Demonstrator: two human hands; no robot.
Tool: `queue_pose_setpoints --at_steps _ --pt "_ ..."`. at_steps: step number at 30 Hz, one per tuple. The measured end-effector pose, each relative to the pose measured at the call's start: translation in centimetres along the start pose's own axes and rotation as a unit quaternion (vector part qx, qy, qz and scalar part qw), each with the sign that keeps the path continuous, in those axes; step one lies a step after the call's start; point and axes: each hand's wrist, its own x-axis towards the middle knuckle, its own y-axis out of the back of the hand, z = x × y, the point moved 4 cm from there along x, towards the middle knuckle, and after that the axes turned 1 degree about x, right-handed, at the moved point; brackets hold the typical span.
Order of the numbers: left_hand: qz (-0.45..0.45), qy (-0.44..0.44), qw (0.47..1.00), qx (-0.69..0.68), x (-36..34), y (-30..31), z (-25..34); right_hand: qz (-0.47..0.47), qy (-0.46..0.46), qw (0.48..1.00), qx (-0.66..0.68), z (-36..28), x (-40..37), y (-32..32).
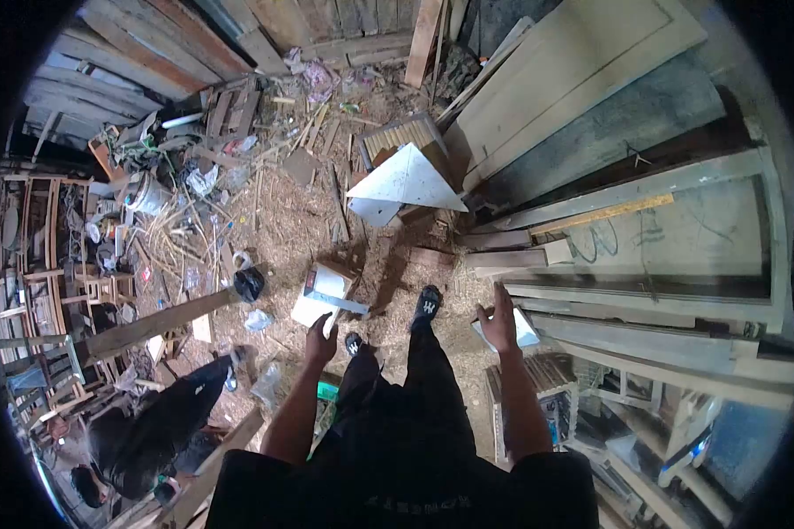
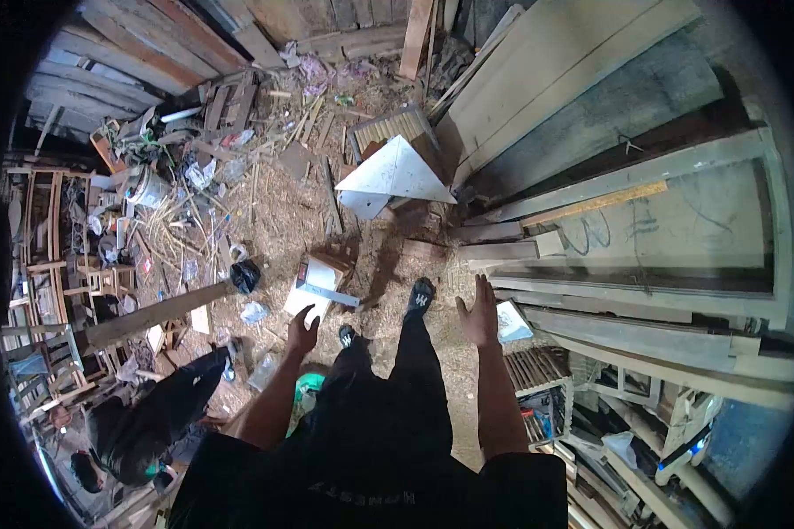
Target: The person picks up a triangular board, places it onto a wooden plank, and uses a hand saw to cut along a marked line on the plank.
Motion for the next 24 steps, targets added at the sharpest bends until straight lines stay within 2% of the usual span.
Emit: queue_pose_setpoints --at_steps 3,4,11,14,15,19,20,23,24 --pt "0.024 -0.011 1.0 0.012 0.5 0.6 2.0 0.009 0.042 0.999 -0.003 0.3 2.2 -0.2" --pt "0.023 -0.012 0.999 0.018 0.5 0.8 2.3 -0.019 0.017 1.0 -0.005 0.5 2.7 -0.5" --pt "-0.012 0.029 0.999 0.032 1.1 1.8 3.2 -0.051 0.036 0.998 0.009 -0.5 7.2 -1.2" --pt "-0.022 -0.014 0.999 0.047 3.5 1.9 2.6 -0.077 0.032 0.996 -0.016 -1.0 8.9 -1.9" --pt "-0.024 -0.014 0.999 0.047 4.6 2.0 2.3 -0.085 0.031 0.996 -0.023 -1.3 9.6 -2.2" --pt "-0.004 -0.118 0.992 0.044 11.7 3.6 2.8 -0.104 0.022 0.994 -0.031 -3.0 13.4 -2.6" --pt "-0.006 -0.122 0.991 0.061 14.0 3.8 3.0 -0.069 0.052 0.996 -0.032 -3.4 14.5 -2.8" --pt "-0.026 -0.123 0.989 0.08 22.6 3.4 2.2 -0.047 0.033 0.996 -0.069 -3.6 17.9 -3.8" --pt "-0.011 -0.172 0.979 0.104 25.3 2.9 1.8 -0.026 0.045 0.995 -0.081 -3.7 19.1 -4.5"
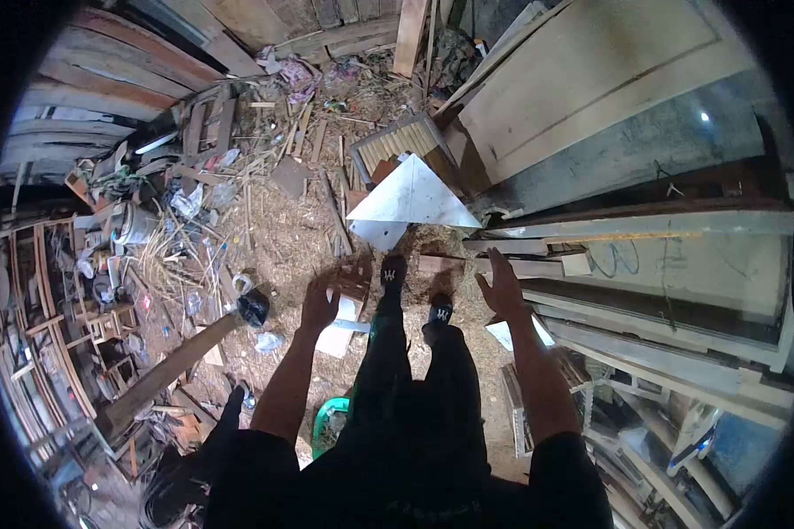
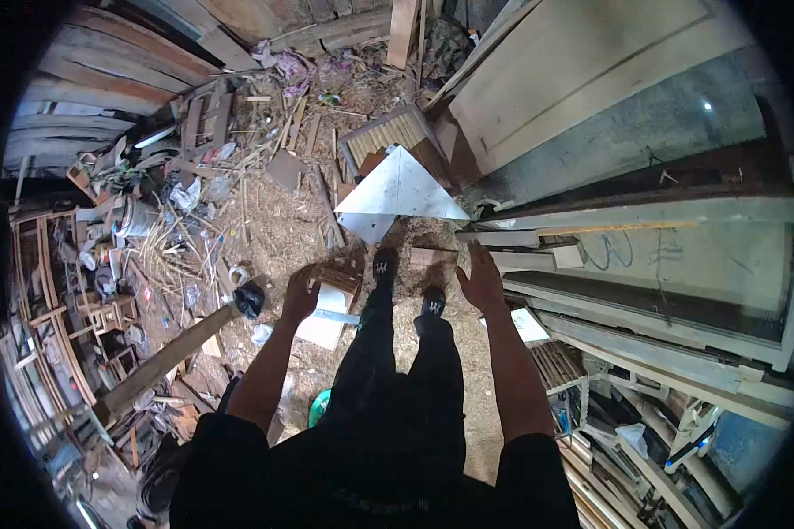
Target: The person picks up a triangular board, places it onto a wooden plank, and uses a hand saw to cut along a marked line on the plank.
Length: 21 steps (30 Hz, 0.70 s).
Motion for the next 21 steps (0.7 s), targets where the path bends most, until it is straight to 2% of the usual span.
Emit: queue_pose_setpoints --at_steps 1,2,4,9,13,14,17,18,21 --pt "0.018 -0.041 0.999 0.026 2.0 -0.9 -1.2 -0.007 -0.002 1.0 -0.004 0.2 1.5 -0.8" --pt "-0.04 0.004 0.999 -0.002 4.8 -0.2 -0.8 -0.033 -0.01 0.999 -0.004 0.3 2.9 -1.9" --pt "-0.038 0.002 0.999 -0.018 8.2 -0.7 -1.6 -0.066 -0.02 0.998 -0.005 0.9 5.4 -4.0" --pt "-0.031 -0.041 0.998 -0.022 15.5 -3.9 -4.3 -0.015 -0.007 1.0 -0.007 2.4 12.4 -8.6" --pt "-0.03 -0.057 0.998 0.003 18.7 -9.1 -8.0 -0.005 -0.017 1.0 0.006 5.6 16.3 -12.9" --pt "-0.062 -0.048 0.997 0.017 19.5 -10.3 -8.6 -0.023 -0.036 0.999 0.017 6.2 16.8 -13.8" --pt "-0.072 -0.036 0.996 0.029 21.1 -13.9 -10.2 -0.029 -0.034 0.999 -0.003 7.7 18.4 -16.6" --pt "-0.094 -0.059 0.993 0.042 22.1 -15.4 -11.2 -0.023 -0.01 1.0 -0.015 8.0 19.2 -17.3" --pt "-0.096 -0.042 0.991 0.08 24.0 -16.4 -9.7 -0.008 -0.031 0.999 -0.044 8.8 20.7 -18.7"
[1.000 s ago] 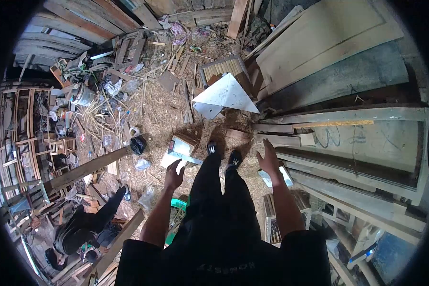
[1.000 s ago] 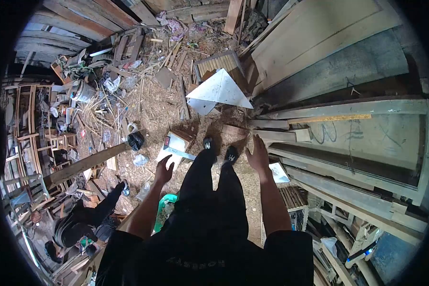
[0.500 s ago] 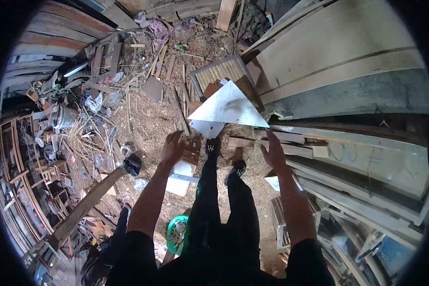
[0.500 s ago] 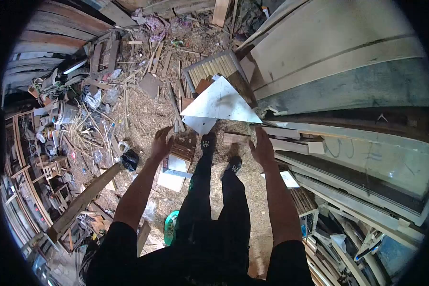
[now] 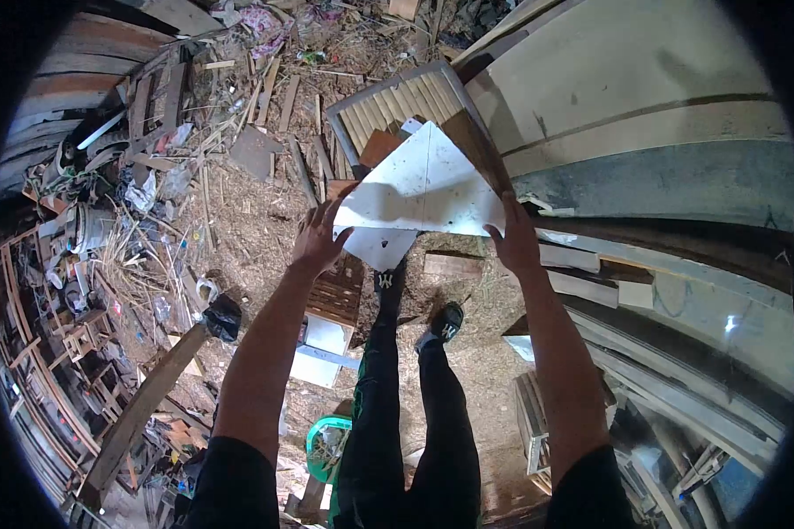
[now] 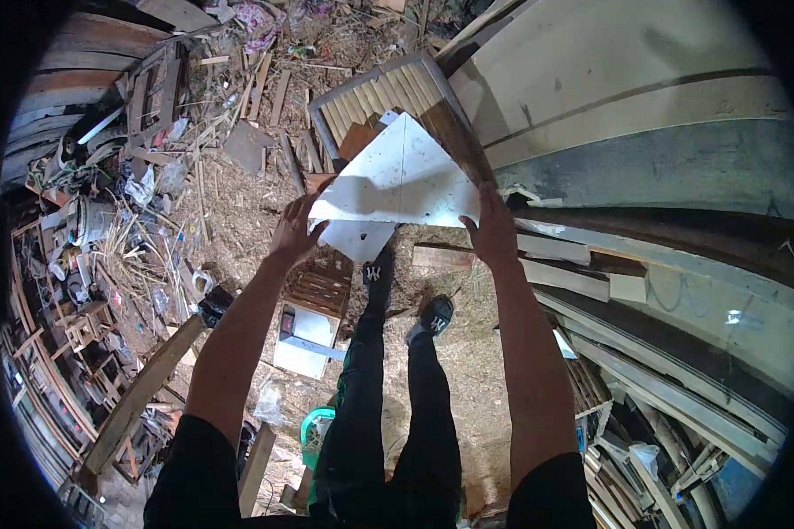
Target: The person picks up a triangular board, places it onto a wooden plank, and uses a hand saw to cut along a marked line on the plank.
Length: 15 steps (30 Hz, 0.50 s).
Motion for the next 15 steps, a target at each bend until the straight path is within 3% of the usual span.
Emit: queue_pose_setpoints --at_steps 6,9,12,15 --pt "-0.048 -0.018 0.999 -0.005 3.2 -3.0 0.1 -0.005 0.016 0.999 -0.052 0.9 1.7 -2.5" --pt "-0.079 0.028 0.996 0.039 3.8 -2.8 0.8 -0.043 -0.008 0.999 -0.017 1.5 1.8 -4.1" --pt "-0.058 0.006 0.995 0.084 3.8 -3.0 0.9 0.008 0.019 1.0 -0.012 1.8 1.6 -4.0" --pt "-0.099 0.05 0.992 0.051 3.9 -4.5 -0.6 -0.038 -0.045 0.998 0.002 1.7 1.2 -4.1"
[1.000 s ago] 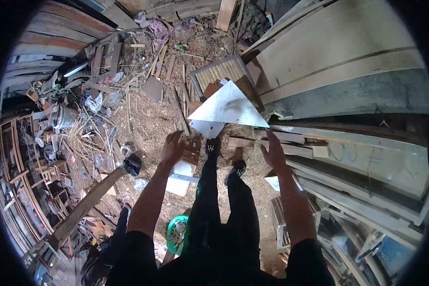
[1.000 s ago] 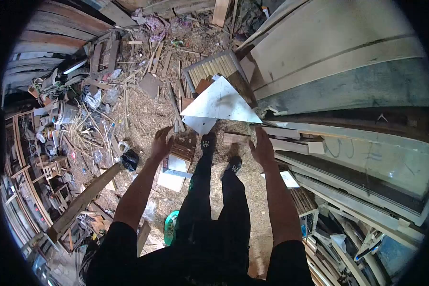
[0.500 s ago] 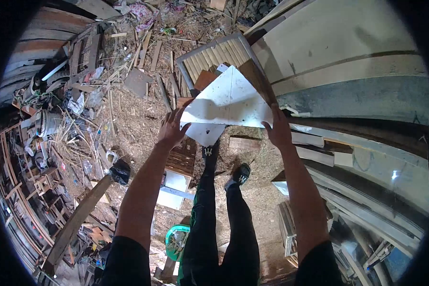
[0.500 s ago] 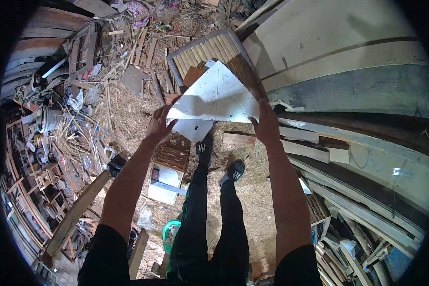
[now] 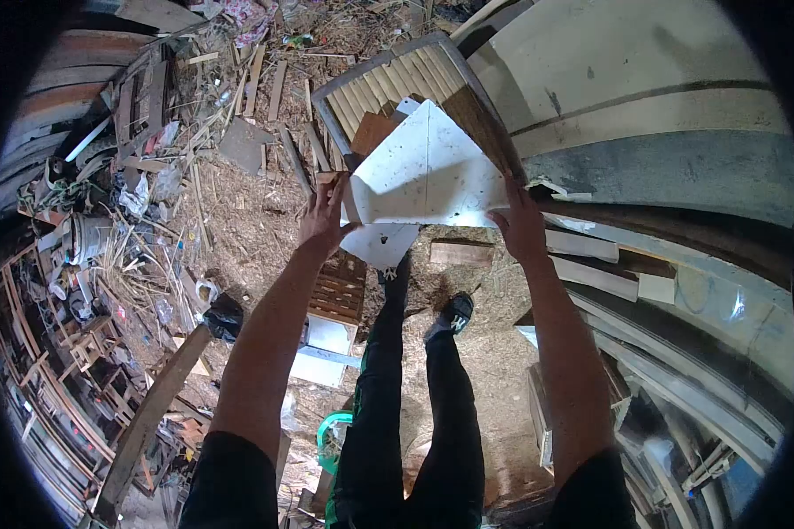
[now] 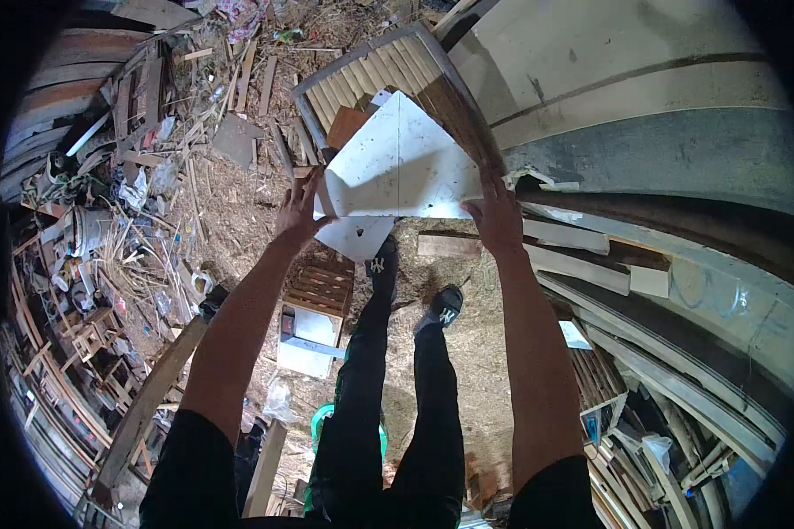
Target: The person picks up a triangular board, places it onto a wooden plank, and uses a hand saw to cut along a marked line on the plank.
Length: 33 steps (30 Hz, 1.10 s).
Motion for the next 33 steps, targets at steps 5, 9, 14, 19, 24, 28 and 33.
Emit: queue_pose_setpoints --at_steps 5,9,14,19,24,28,33 --pt "0.044 -0.044 0.997 -0.043 0.2 0.0 -0.6 0.039 0.032 0.998 0.028 1.1 -0.1 -0.9" --pt "0.067 -0.085 0.993 -0.05 -0.9 1.4 -0.6 0.061 0.042 0.994 0.08 0.9 -1.5 -0.2" --pt "0.069 -0.158 0.982 -0.071 -4.6 6.2 0.9 0.074 0.025 0.988 0.137 -1.8 -6.6 5.7" --pt "0.035 -0.15 0.982 -0.109 -7.4 12.5 3.4 0.064 0.008 0.985 0.16 -4.1 -10.2 13.1" --pt "0.088 -0.216 0.97 -0.068 -8.7 18.9 5.2 0.123 0.042 0.976 0.173 -5.8 -12.3 19.4" --pt "0.046 -0.206 0.976 -0.053 -11.9 25.3 8.0 0.146 0.033 0.937 0.317 -8.7 -15.6 24.0" --pt "0.057 -0.264 0.961 -0.066 -15.7 30.0 14.7 0.174 -0.082 0.954 0.231 -8.2 -22.1 27.0"
